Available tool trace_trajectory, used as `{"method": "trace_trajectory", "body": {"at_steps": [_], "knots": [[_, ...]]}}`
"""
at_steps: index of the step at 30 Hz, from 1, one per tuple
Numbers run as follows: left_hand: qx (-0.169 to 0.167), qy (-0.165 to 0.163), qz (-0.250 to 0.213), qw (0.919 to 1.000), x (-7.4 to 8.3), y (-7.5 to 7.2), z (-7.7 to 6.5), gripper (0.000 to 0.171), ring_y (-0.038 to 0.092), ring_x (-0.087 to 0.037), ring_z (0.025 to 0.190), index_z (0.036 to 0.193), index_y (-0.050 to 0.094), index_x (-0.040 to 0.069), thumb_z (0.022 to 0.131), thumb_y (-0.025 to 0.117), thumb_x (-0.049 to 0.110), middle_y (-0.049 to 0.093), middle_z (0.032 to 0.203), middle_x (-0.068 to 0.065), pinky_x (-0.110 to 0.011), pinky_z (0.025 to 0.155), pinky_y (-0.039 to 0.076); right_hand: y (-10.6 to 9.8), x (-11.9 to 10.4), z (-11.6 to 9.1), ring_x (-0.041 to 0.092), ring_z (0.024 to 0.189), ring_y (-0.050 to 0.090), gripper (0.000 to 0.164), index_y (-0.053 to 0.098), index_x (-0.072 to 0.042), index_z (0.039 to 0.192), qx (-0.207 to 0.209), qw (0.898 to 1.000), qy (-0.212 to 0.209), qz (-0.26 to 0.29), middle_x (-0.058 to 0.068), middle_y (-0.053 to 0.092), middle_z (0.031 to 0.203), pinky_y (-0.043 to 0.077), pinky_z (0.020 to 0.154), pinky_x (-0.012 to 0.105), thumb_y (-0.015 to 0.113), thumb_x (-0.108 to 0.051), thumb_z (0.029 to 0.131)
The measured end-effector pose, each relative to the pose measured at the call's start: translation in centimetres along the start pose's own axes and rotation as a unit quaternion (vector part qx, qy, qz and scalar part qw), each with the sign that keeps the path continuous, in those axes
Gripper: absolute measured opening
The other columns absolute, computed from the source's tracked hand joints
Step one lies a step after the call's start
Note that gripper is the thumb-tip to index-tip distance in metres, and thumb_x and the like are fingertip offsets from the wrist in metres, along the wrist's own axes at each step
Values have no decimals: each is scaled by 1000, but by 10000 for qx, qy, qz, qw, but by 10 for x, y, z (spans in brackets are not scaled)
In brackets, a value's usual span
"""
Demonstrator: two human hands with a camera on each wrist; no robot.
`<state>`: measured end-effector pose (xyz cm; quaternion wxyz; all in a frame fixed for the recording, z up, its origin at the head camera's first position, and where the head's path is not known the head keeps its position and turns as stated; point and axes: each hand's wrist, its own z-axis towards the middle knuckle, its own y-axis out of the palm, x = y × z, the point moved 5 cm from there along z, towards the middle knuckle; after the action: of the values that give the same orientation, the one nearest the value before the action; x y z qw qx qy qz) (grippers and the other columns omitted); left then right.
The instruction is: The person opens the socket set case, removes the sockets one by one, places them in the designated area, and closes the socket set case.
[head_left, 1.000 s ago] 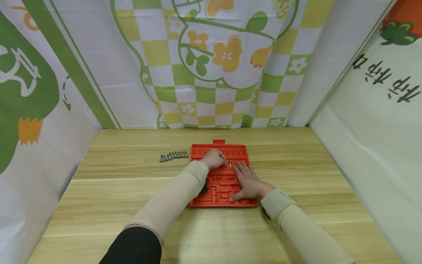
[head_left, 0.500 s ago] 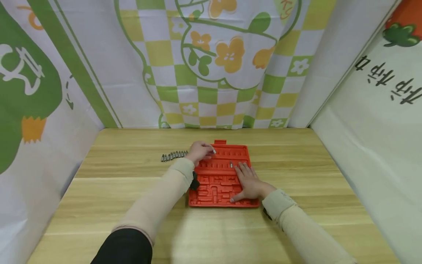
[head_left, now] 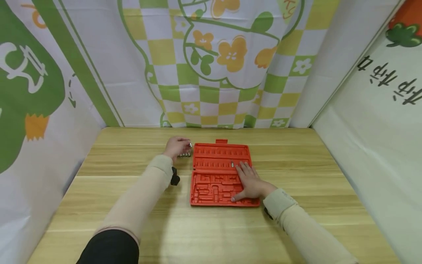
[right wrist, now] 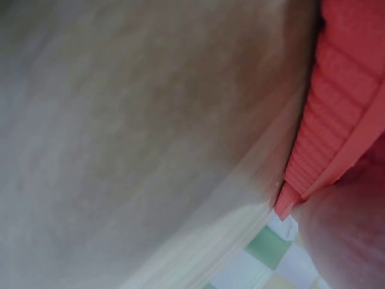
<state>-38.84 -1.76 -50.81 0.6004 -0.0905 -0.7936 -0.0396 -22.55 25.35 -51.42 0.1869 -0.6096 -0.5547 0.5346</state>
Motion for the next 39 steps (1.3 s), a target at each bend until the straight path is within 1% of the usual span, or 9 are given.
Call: {"method": "trace_trajectory", "body": {"at_steps": [3,6,13,17,21,27,32,36,39], "knots": [[113,51,-27,9999,2,-11,-4,36,67,-9,75,135,57,-14,105,60,5,70,105,-18,-29,81,59,0,1,0,48,153,-8,128,5,10,161,5,10000,-16,-22,32,-4,166,-4,121,60,85,-53,83],[148,108,-13,9998,4,-21,-8,37,67,-8,75,136,55,-16,105,59,3,70,104,-18,-33,85,59,1,2,1,47,154,-8,128,5,9,161,-4,10000,-8,-76,31,-4,167,-4,122,59,84,-54,82],[370,72,276,9989,3,-52,-10,35,66,-5,78,135,56,-14,105,58,5,67,103,-11,-37,94,56,1,1,2,48,153,-8,129,5,9,161,17,10000,-73,-63,32,-4,166,-4,121,61,84,-54,82],[396,77,464,9981,2,-71,-10,36,65,-3,76,136,54,-16,106,56,5,68,107,-15,-39,97,55,2,1,1,47,153,-10,129,4,8,161,-30,10000,-41,-81,31,-6,167,-5,121,60,84,-55,83],[250,32,615,9978,-1,-87,-10,35,66,-3,74,132,54,-19,104,56,2,69,108,-19,-34,90,57,2,1,1,47,153,-9,128,4,9,161,-40,9999,-42,-106,32,-5,167,-5,121,60,83,-55,83],[-25,-211,910,9956,-7,-103,-16,28,66,-7,71,122,56,-21,102,56,-1,70,94,-13,-24,74,58,3,0,0,47,154,-7,129,6,8,161,5,9999,-41,-106,32,-3,167,-3,121,61,84,-55,82],[-9,-384,1591,9865,-12,-110,-20,24,63,-9,67,116,61,-18,101,57,1,69,84,-7,-24,65,55,3,0,0,47,154,-7,129,5,8,161,19,9999,-16,-117,32,-3,167,-3,121,61,85,-54,82],[31,-480,2230,9736,-17,-114,-20,23,61,-10,66,110,67,-14,96,59,3,69,76,-4,-24,61,52,3,2,1,47,154,-7,128,5,8,161,19,9999,0,-139,31,-3,167,-3,122,60,85,-54,82],[50,-524,2638,9631,-21,-116,-18,17,59,-11,63,100,69,-8,93,61,5,67,70,-2,-25,60,50,4,2,1,47,154,-7,129,5,8,161,16,9999,-12,-131,31,-4,167,-3,121,61,85,-54,82]]}}
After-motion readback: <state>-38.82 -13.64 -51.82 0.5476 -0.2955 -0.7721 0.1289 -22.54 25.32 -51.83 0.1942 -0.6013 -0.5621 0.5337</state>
